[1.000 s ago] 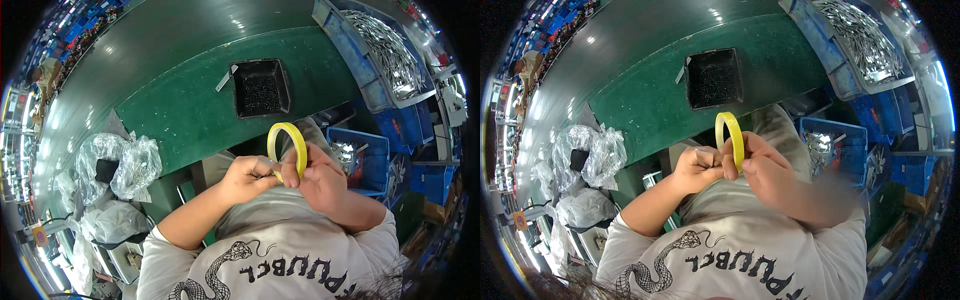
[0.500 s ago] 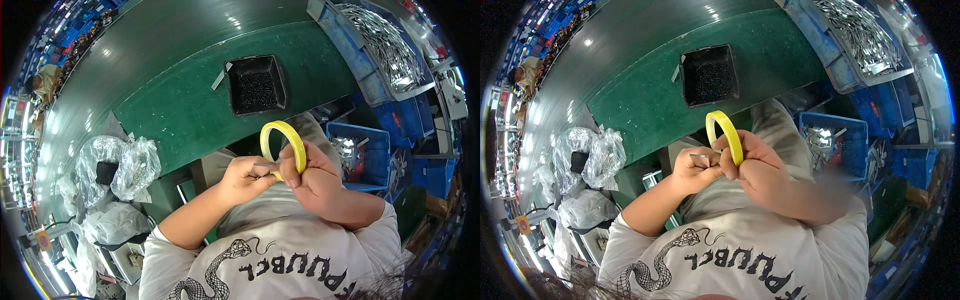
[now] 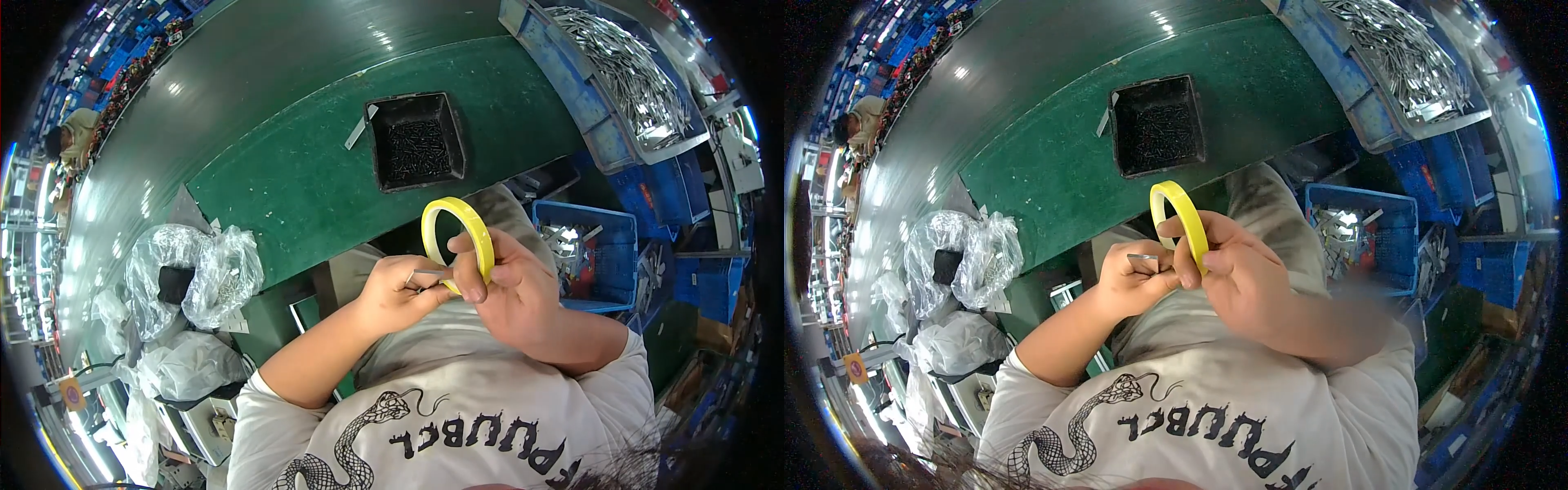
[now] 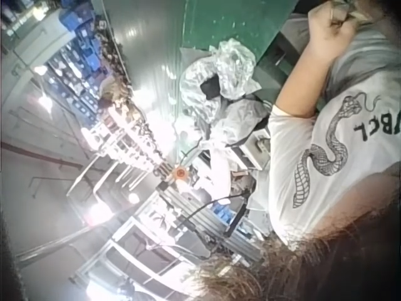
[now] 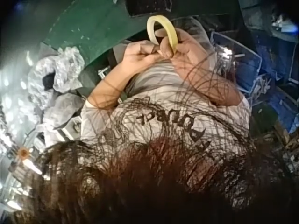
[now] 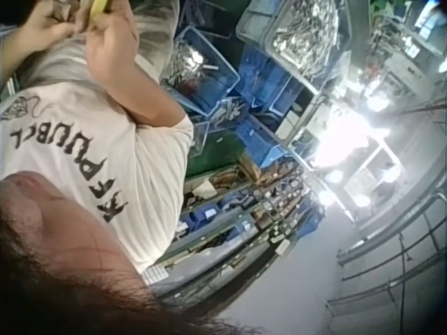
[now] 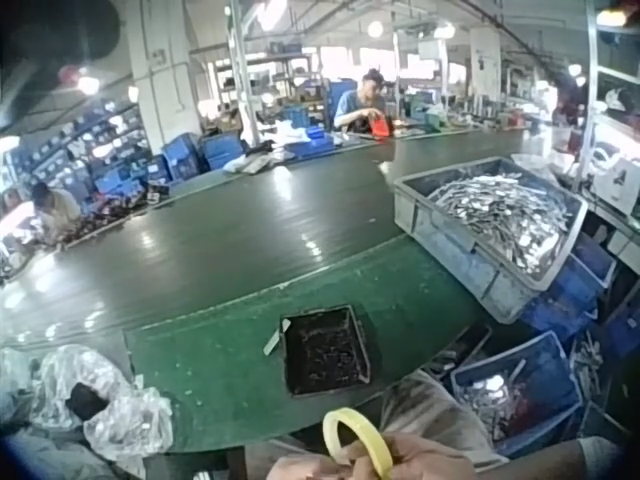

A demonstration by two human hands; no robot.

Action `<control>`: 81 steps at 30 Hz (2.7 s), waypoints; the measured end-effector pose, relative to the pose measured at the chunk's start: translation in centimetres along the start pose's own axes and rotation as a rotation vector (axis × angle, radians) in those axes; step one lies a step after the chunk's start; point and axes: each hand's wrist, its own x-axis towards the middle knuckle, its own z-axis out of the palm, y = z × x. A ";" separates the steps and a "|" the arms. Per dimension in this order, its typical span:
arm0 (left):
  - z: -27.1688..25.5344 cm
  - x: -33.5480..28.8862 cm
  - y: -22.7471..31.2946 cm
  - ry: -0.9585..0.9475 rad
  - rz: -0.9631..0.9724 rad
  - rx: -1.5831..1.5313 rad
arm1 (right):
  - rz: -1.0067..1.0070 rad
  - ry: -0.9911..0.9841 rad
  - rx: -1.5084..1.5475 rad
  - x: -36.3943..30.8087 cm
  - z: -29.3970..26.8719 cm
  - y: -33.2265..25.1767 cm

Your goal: Applying yellow adhesive tape to small metal components at an industrial workbench.

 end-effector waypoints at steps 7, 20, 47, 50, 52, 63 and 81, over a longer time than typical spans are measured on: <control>0.3 -0.4 -1.2 0.045 0.016 0.020 | -0.027 -0.012 -0.045 0.0 0.2 0.2; -0.4 0.0 -0.3 0.033 0.149 0.085 | 0.033 -0.078 -0.210 -0.3 0.1 -0.3; -0.8 0.8 -0.2 0.082 0.406 0.520 | -0.927 -0.042 -1.682 0.1 -1.3 -3.9; -0.9 0.8 -0.1 0.072 0.401 0.554 | -0.999 -0.044 -1.791 0.3 -1.4 -3.7; -0.8 0.8 0.0 0.067 0.393 0.563 | -1.039 -0.051 -1.854 0.3 -1.5 -3.7; -0.4 0.8 -0.1 0.057 0.380 0.494 | -1.217 -0.179 -1.884 0.8 -3.3 -3.4; -0.5 0.6 0.4 0.032 0.294 0.447 | -0.996 -0.061 -1.616 1.1 -2.7 -3.3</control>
